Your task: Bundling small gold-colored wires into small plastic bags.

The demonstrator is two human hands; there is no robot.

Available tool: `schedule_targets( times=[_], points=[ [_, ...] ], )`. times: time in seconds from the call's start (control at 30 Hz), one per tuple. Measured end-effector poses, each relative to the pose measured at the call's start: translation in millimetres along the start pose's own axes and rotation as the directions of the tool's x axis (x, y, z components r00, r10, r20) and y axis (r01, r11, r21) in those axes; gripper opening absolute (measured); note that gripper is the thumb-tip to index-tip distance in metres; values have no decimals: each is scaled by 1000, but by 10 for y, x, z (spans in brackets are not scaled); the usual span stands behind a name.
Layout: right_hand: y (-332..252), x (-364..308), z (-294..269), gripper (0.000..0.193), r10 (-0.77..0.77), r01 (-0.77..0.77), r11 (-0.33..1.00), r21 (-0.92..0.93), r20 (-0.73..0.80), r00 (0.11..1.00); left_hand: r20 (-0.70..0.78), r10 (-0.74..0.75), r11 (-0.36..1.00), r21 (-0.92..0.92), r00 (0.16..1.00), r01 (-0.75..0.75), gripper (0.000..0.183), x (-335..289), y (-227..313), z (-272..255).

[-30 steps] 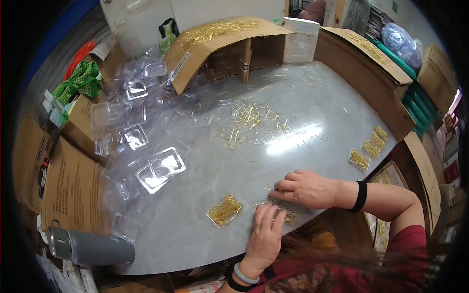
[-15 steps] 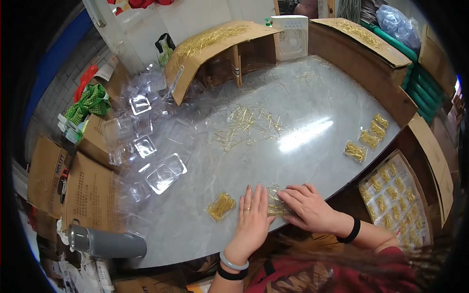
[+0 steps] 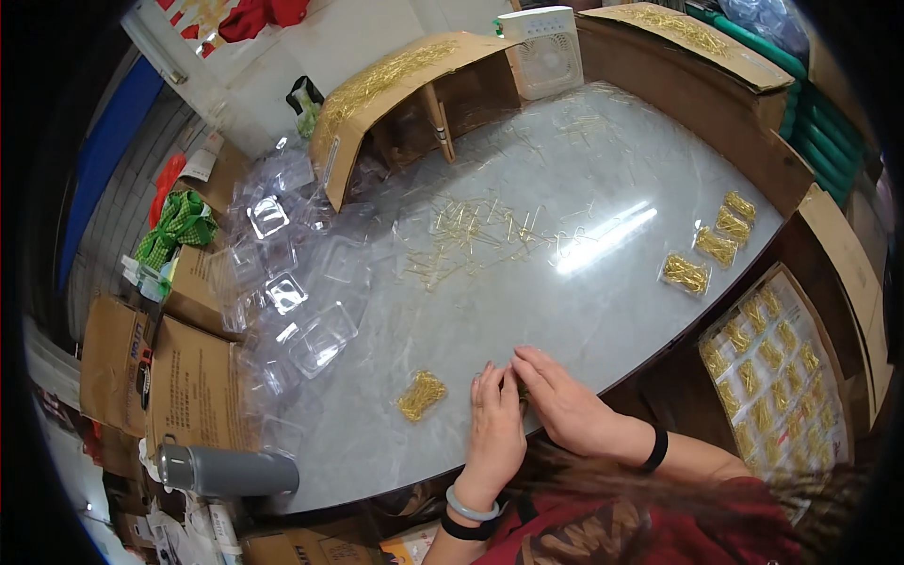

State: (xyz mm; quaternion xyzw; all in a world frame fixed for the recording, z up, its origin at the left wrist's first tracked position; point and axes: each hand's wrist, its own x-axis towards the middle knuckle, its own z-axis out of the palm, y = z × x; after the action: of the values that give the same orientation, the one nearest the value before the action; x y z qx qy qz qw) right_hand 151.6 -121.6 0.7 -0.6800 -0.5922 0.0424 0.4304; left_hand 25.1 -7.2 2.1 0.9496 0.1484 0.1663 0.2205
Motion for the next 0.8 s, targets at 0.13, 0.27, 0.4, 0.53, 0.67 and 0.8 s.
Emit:
schedule_targets(
  times=[0.13,0.27,0.4,0.53,0.67,0.8],
  points=[
    [84,113,-278,69,-23,15,996,87,93,995,-2,-18,995,-96,1000,18,56,-31,10,-58],
    [349,240,-425,80,-126,162,983,-80,341,932,-23,10,991,135,1000,-7,58,-14,59,-81],
    [392,277,-384,65,-157,165,986,-3,284,946,28,-31,995,98,999,28,57,2,33,-76],
    [184,60,-407,65,-56,64,992,-110,73,996,40,-30,999,47,999,28,58,-51,12,-48],
    [68,-127,-654,58,25,-25,975,-223,-2,1000,47,-17,999,38,999,15,59,-27,16,-45],
    [135,-289,-611,32,-31,31,962,-273,3,1000,99,48,997,62,994,-54,58,30,61,-92]
  ],
)
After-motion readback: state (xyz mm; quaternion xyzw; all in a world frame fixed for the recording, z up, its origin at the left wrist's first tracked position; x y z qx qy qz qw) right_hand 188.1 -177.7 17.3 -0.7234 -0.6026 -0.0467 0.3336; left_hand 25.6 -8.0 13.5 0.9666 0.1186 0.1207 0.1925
